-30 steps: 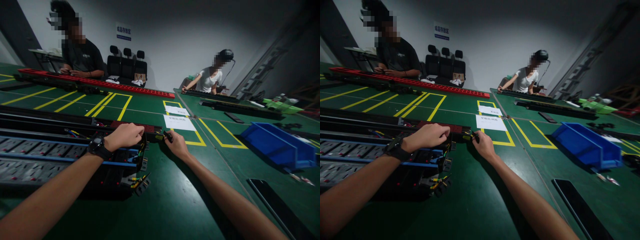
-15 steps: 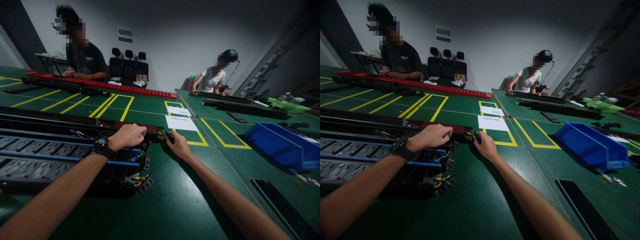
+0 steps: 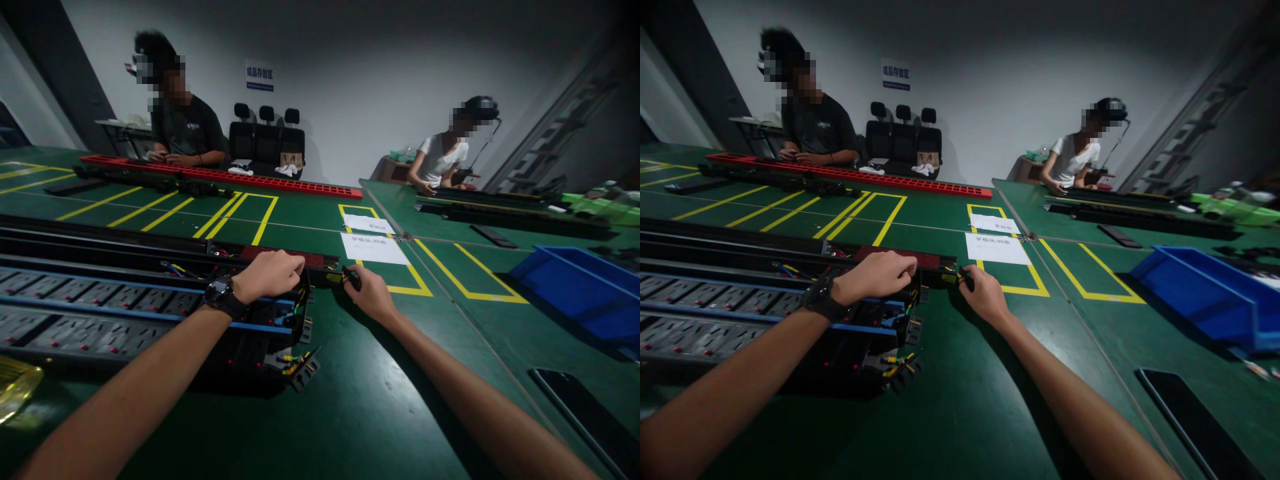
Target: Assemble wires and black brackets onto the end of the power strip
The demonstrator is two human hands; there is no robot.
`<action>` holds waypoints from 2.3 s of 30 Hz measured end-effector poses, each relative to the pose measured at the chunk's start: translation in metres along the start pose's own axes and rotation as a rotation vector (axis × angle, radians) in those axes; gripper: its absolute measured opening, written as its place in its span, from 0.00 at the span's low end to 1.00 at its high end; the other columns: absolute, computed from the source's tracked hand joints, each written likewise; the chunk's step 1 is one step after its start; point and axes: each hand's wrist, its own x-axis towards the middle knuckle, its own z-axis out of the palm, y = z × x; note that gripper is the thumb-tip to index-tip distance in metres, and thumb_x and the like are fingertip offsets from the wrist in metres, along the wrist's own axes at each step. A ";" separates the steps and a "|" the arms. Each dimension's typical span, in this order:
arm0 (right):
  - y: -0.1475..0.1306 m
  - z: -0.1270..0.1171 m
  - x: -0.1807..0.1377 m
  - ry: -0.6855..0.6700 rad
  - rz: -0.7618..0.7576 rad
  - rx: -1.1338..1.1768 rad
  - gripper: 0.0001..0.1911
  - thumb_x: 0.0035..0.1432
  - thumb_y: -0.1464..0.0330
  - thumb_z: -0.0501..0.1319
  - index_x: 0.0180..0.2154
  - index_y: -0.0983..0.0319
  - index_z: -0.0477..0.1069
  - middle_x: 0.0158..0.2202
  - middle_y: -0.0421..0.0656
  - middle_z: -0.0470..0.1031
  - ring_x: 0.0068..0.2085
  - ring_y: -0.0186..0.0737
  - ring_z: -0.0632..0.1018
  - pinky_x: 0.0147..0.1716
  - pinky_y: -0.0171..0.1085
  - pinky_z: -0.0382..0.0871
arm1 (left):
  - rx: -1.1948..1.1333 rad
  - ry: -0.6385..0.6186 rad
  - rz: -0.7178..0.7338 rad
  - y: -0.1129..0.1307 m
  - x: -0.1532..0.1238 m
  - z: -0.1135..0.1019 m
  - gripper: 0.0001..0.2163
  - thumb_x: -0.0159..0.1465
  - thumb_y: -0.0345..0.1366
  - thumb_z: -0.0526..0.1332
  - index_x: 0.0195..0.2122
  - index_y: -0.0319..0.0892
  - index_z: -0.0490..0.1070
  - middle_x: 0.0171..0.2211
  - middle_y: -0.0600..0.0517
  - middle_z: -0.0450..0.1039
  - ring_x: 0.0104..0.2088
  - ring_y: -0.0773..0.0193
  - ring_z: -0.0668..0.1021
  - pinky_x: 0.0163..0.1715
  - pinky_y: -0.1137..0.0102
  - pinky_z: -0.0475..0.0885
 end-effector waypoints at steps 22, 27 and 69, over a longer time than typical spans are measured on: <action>-0.021 -0.030 0.002 0.259 0.049 0.228 0.11 0.65 0.58 0.58 0.35 0.58 0.68 0.23 0.36 0.62 0.25 0.37 0.66 0.28 0.37 0.59 | -0.019 -0.020 0.009 0.000 0.000 -0.003 0.12 0.67 0.34 0.54 0.42 0.45 0.77 0.37 0.45 0.80 0.35 0.57 0.79 0.35 0.65 0.67; -0.063 -0.066 0.004 -0.108 -0.150 0.343 0.19 0.67 0.57 0.58 0.26 0.60 0.69 0.21 0.37 0.66 0.24 0.34 0.66 0.26 0.35 0.58 | -0.014 -0.006 0.013 0.000 0.001 -0.002 0.11 0.67 0.34 0.54 0.42 0.45 0.76 0.36 0.45 0.80 0.35 0.56 0.79 0.34 0.65 0.66; -0.158 -0.086 -0.044 -0.756 -0.681 -0.047 0.22 0.64 0.82 0.57 0.53 0.58 0.77 0.43 0.45 0.79 0.38 0.38 0.78 0.37 0.36 0.66 | -0.030 -0.002 0.016 0.001 -0.002 -0.003 0.11 0.66 0.32 0.54 0.41 0.45 0.77 0.38 0.46 0.81 0.37 0.56 0.81 0.37 0.65 0.70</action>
